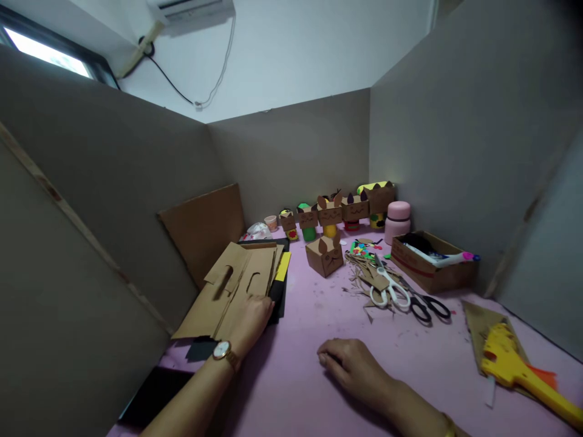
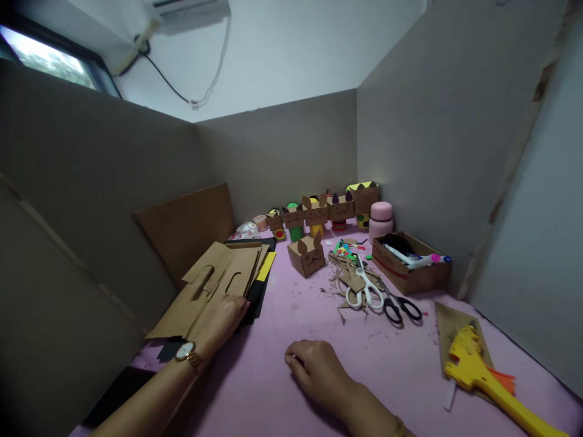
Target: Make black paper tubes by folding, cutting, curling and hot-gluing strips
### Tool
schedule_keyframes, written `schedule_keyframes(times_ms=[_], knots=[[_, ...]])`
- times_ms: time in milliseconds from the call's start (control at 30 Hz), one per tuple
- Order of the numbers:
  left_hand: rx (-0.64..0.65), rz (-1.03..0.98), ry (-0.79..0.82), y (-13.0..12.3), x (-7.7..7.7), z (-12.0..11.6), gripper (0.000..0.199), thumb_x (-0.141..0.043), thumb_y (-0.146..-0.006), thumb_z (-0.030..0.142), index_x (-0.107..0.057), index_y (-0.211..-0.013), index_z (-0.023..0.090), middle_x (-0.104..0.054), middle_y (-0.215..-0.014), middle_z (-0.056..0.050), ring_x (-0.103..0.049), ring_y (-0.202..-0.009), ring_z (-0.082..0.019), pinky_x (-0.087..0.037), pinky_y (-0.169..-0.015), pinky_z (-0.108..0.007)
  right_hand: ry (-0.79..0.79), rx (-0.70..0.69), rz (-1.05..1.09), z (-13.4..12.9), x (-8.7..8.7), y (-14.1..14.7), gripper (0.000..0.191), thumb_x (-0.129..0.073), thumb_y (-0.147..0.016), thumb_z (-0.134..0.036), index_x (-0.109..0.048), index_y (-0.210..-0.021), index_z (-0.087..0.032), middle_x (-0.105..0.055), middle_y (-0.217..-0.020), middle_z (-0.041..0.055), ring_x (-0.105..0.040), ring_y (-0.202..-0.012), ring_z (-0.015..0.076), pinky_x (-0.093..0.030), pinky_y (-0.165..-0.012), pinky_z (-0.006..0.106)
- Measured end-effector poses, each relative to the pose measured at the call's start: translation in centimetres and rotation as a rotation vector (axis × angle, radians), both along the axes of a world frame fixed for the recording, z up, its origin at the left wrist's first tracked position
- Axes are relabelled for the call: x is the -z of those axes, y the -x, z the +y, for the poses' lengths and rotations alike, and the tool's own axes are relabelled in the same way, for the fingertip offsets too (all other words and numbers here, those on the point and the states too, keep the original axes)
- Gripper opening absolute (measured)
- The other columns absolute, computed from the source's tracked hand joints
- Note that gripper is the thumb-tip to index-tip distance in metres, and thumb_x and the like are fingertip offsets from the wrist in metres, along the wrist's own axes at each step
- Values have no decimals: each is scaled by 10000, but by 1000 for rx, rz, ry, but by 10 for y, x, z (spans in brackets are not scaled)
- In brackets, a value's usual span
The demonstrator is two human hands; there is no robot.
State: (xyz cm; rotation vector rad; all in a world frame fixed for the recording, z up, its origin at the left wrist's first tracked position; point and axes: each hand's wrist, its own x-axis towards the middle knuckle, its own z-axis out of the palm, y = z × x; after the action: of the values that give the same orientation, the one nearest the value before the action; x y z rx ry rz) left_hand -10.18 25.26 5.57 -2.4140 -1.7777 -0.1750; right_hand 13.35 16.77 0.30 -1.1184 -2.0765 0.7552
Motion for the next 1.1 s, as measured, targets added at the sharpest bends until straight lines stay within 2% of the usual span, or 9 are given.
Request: schedule_keyframes(times_ms=[133,267,500,700,767,833,900,967,1100], knots=[[-131,-51,-56,8,1,-3,202,-516,-867,307,-595,-954,142,-641,-910,-35,-622,-766,-156,-515,-690,-352,56,26,91,1,0,2,218,-463,-826,-220,-671,-785,-171,-676,-713,35,-590,-656,154,-390,-620,231],[-170,-122,-114,16,3,-8,197,-498,-877,309,-600,-885,140,-639,-818,-13,-617,-720,-143,-508,-670,-334,146,101,215,13,-6,16,231,-453,-831,-238,-635,-719,-149,-622,-631,15,-563,-615,140,-395,-583,228],[-144,-207,-169,15,9,-12,314,-332,-930,295,-558,-748,176,-612,-682,-16,-584,-629,-143,-439,-602,-275,489,153,348,73,-25,79,247,-408,-907,-272,-589,-813,-132,-593,-680,-13,-531,-495,78,-417,-454,198],[-82,-237,-155,17,15,-13,374,-250,-923,294,-569,-744,212,-648,-722,-59,-608,-679,-184,-442,-622,-281,750,186,287,119,-33,133,250,-513,-885,-315,-554,-1063,-145,-616,-979,46,-618,-767,150,-527,-655,326],[-30,-240,-126,19,18,-15,339,-281,-913,302,-596,-826,214,-677,-861,-70,-625,-812,-184,-464,-720,-277,747,217,254,126,-30,141,261,-521,-881,-300,-544,-1093,-150,-600,-1047,60,-613,-839,173,-523,-707,360],[12,-234,-96,20,22,-17,277,-392,-869,329,-589,-1016,199,-635,-1117,-93,-567,-1043,-203,-429,-883,-301,706,259,215,131,-24,143,272,-530,-875,-294,-538,-1111,-157,-585,-1090,65,-603,-890,191,-513,-742,382],[15,-219,-67,22,28,-18,436,-492,-799,317,-502,-1206,161,-499,-1324,-128,-424,-1228,-255,-327,-1012,-391,652,294,168,135,-19,140,272,-533,-874,-294,-539,-1110,-160,-582,-1097,65,-599,-902,195,-510,-750,385],[-6,-204,-36,23,33,-18,552,-491,-773,255,-413,-1304,125,-399,-1403,-150,-316,-1301,-289,-253,-1048,-472,597,318,115,136,-18,135,264,-529,-876,-297,-545,-1100,-158,-590,-1080,62,-604,-885,189,-512,-742,379],[-64,-190,-5,26,39,-18,559,-386,-785,138,-368,-1342,97,-338,-1437,-152,-239,-1334,-290,-215,-1049,-517,469,359,10,134,-26,125,244,-518,-882,-301,-557,-1079,-163,-596,-1072,60,-604,-880,183,-509,-749,376]])
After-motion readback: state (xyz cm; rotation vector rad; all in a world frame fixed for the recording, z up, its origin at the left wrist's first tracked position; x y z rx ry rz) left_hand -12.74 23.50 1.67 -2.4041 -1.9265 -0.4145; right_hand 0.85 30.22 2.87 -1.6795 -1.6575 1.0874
